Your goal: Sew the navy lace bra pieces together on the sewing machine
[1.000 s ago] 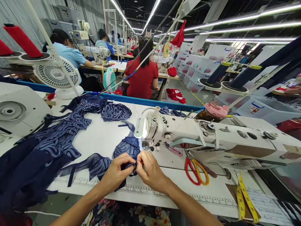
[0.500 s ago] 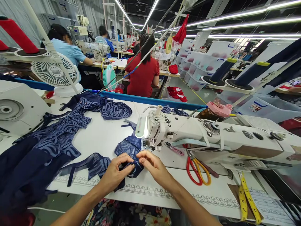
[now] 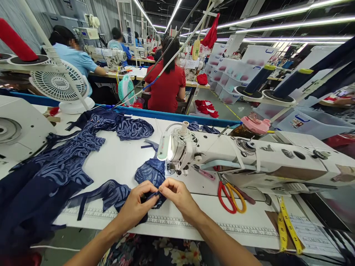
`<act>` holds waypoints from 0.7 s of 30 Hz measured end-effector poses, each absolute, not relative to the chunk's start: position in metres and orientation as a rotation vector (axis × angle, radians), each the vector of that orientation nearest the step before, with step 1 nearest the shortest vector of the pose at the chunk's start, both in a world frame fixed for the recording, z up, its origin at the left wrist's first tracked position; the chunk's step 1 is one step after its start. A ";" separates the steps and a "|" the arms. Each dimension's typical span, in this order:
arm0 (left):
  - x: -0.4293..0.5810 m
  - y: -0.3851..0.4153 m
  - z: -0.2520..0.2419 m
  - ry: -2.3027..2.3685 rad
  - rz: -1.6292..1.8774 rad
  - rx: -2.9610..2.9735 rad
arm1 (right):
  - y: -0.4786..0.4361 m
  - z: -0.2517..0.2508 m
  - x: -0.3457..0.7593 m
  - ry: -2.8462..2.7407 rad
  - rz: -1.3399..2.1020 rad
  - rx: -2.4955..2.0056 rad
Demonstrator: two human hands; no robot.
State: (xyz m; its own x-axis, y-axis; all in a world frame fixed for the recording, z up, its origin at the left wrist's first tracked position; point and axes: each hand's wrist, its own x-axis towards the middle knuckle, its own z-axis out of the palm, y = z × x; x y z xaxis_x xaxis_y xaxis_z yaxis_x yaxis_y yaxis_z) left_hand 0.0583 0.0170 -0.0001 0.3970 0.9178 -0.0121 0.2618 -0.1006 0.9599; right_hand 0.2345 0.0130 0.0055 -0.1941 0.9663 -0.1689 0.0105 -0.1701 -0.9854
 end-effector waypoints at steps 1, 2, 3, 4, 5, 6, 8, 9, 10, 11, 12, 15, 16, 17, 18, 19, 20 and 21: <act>0.058 0.017 0.001 1.067 0.777 1.586 | 0.013 0.005 0.237 -1.261 1.506 -1.211; 0.057 0.018 0.001 1.066 0.765 1.565 | 0.014 0.005 0.239 -1.272 1.514 -1.195; 0.056 0.019 0.001 1.065 0.756 1.547 | 0.014 0.005 0.241 -1.292 1.511 -1.188; 0.055 0.019 0.001 1.063 0.751 1.532 | 0.013 0.005 0.244 -1.325 1.499 -1.189; 0.054 0.020 0.000 1.061 0.751 1.520 | 0.013 0.006 0.245 -1.367 1.478 -1.197; 0.054 0.020 -0.001 1.059 0.754 1.511 | 0.013 0.007 0.246 -1.418 1.451 -1.206; 0.053 0.020 -0.003 1.050 0.759 1.513 | 0.011 0.010 0.246 -1.512 1.387 -1.224; 0.054 0.020 -0.003 1.048 0.759 1.522 | 0.010 0.011 0.245 -1.538 1.351 -1.236; 0.054 0.020 -0.004 1.050 0.756 1.535 | 0.010 0.012 0.244 -1.549 1.316 -1.250; 0.054 0.019 -0.005 1.056 0.753 1.554 | 0.009 0.013 0.242 -1.547 1.289 -1.267; 0.055 0.018 -0.005 1.067 0.750 1.578 | 0.009 0.013 0.240 -1.536 1.272 -1.283; 0.056 0.014 -0.004 1.152 0.744 1.730 | 0.009 0.012 0.236 -1.497 1.279 -1.305; 0.056 0.013 -0.003 1.196 0.744 1.800 | 0.009 0.011 0.236 -1.483 1.294 -1.302; 0.056 0.012 -0.001 1.244 0.744 1.858 | 0.009 0.010 0.235 -1.469 1.308 -1.297; 0.056 0.011 0.001 1.284 0.741 1.897 | 0.010 0.009 0.235 -1.460 1.319 -1.294; 0.056 0.011 0.003 1.308 0.731 1.913 | 0.010 0.009 0.235 -1.455 1.326 -1.296; 0.056 0.011 0.005 1.313 0.719 1.908 | 0.009 0.009 0.235 -1.456 1.326 -1.302; 0.057 0.012 0.007 1.304 0.708 1.892 | 0.009 0.008 0.235 -1.460 1.323 -1.312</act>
